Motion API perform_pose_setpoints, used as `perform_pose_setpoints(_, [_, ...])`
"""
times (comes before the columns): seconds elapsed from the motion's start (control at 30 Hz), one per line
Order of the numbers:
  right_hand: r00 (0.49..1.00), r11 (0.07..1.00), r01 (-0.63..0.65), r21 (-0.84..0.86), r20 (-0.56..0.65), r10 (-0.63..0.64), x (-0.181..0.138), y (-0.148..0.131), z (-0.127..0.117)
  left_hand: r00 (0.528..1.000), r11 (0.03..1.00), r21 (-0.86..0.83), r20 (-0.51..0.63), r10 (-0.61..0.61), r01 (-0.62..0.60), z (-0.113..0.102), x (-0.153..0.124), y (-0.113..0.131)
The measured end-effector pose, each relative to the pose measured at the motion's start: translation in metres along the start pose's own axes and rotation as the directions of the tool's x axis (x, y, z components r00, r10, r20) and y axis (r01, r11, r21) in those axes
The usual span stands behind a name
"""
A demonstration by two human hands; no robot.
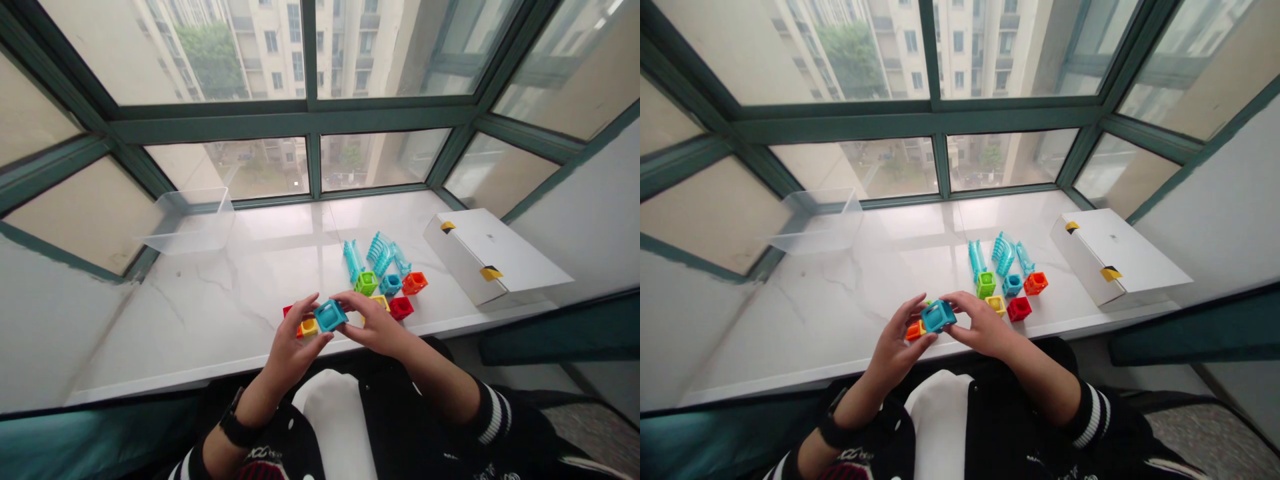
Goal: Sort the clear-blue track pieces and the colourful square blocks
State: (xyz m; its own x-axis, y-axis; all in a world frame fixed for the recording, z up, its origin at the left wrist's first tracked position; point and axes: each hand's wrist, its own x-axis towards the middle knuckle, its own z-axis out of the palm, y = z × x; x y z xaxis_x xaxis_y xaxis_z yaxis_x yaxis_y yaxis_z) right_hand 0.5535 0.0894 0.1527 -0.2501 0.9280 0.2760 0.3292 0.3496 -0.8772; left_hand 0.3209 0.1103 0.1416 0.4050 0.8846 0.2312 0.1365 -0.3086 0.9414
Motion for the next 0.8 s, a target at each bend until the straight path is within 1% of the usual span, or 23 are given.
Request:
perform_pose_setpoints(0.13, [0.996, 0.988, -0.089, 0.127, 0.019, 0.087, -0.003, 0.004, -0.005, 1.000, 0.997, -0.075, 0.028, -0.012, 0.014, 0.011, 0.010, 0.000])
perform_pose_setpoints(0.23, [0.987, 0.967, -0.148, 0.207, -0.028, 0.158, -0.006, 0.006, -0.011, 0.996, 0.981, -0.196, 0.084, 0.020, -0.003, 0.023, 0.019, 0.003])
perform_pose_setpoints(0.3, [0.980, 0.965, -0.170, 0.199, -0.065, 0.187, -0.010, 0.008, -0.019, 0.992, 0.973, -0.232, 0.114, 0.047, -0.020, 0.028, 0.024, 0.004])
perform_pose_setpoints(0.37, [0.976, 0.973, -0.181, 0.144, -0.098, 0.196, -0.015, 0.011, -0.032, 0.989, 0.980, -0.192, 0.127, 0.072, -0.046, 0.029, 0.029, -0.001])
perform_pose_setpoints(0.4, [0.974, 0.977, -0.183, 0.106, -0.119, 0.195, -0.018, 0.012, -0.041, 0.989, 0.987, -0.147, 0.122, 0.079, -0.060, 0.028, 0.031, -0.006])
perform_pose_setpoints(0.47, [0.972, 0.982, -0.185, 0.024, -0.140, 0.187, -0.024, 0.017, -0.064, 0.993, 0.997, -0.007, 0.085, 0.079, -0.078, 0.023, 0.036, -0.025])
perform_pose_setpoints(0.53, [0.967, 0.978, -0.201, -0.057, -0.172, 0.188, -0.032, 0.023, -0.092, 0.997, 0.976, 0.204, 0.010, 0.070, -0.071, 0.016, 0.038, -0.052])
perform_pose_setpoints(0.57, [0.961, 0.970, -0.220, -0.102, -0.193, 0.197, -0.036, 0.027, -0.105, 0.998, 0.945, 0.323, -0.022, 0.061, -0.050, 0.013, 0.038, -0.068])
perform_pose_setpoints(0.63, [0.949, 0.953, -0.239, -0.184, -0.251, 0.190, -0.043, 0.036, -0.130, 0.996, 0.837, 0.546, -0.048, 0.074, -0.036, 0.009, 0.035, -0.097])
perform_pose_setpoints(0.7, [0.942, 0.932, -0.246, -0.264, -0.291, 0.167, -0.048, 0.045, -0.148, 0.997, 0.693, 0.721, -0.061, 0.037, 0.018, 0.009, 0.031, -0.121])
perform_pose_setpoints(0.77, [0.943, 0.897, -0.248, -0.366, -0.303, 0.137, -0.052, 0.054, -0.158, 0.999, 0.587, 0.808, -0.049, -0.016, 0.049, 0.012, 0.026, -0.135])
perform_pose_setpoints(0.8, [0.945, 0.876, -0.247, -0.414, -0.302, 0.124, -0.052, 0.057, -0.160, 0.999, 0.556, 0.829, -0.034, -0.038, 0.050, 0.014, 0.025, -0.138])
